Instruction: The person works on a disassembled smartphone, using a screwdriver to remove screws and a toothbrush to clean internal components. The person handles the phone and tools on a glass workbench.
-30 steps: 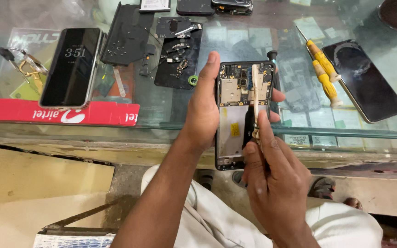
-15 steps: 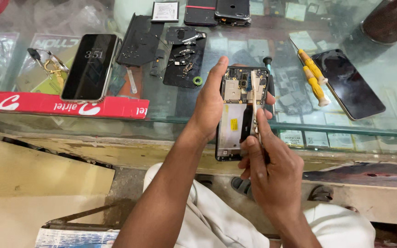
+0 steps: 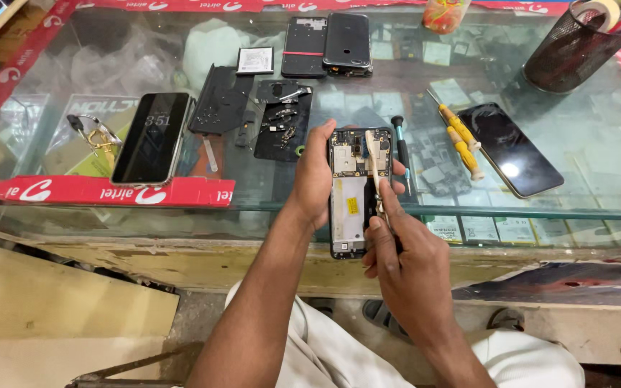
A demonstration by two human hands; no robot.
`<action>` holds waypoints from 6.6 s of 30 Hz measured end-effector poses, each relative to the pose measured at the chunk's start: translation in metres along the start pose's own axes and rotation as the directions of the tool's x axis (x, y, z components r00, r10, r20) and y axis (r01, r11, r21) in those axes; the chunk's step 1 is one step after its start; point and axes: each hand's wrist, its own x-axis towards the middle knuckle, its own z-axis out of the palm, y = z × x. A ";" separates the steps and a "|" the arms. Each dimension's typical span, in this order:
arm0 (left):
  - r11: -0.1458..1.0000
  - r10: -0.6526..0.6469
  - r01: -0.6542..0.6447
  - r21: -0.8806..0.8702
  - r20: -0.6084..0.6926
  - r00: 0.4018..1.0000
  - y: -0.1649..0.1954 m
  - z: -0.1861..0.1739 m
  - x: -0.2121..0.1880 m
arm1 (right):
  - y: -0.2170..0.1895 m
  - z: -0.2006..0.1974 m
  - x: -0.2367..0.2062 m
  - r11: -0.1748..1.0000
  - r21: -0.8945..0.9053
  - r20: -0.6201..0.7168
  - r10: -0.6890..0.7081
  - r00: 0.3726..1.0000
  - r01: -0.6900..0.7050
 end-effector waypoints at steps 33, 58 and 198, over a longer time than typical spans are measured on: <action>0.999 0.039 -0.039 -0.009 -0.060 0.997 0.005 0.003 0.002 | -0.003 -0.002 0.003 0.966 -0.248 -0.101 -0.095 0.990 0.067; 0.999 0.038 -0.037 0.011 -0.111 0.993 0.002 0.002 -0.001 | 0.009 0.012 0.007 0.974 -0.200 -0.182 -0.147 0.972 0.109; 0.991 0.133 -0.134 0.006 0.060 0.989 -0.006 0.005 -0.002 | 0.018 0.008 -0.025 0.957 -0.281 -0.257 -0.150 0.955 0.075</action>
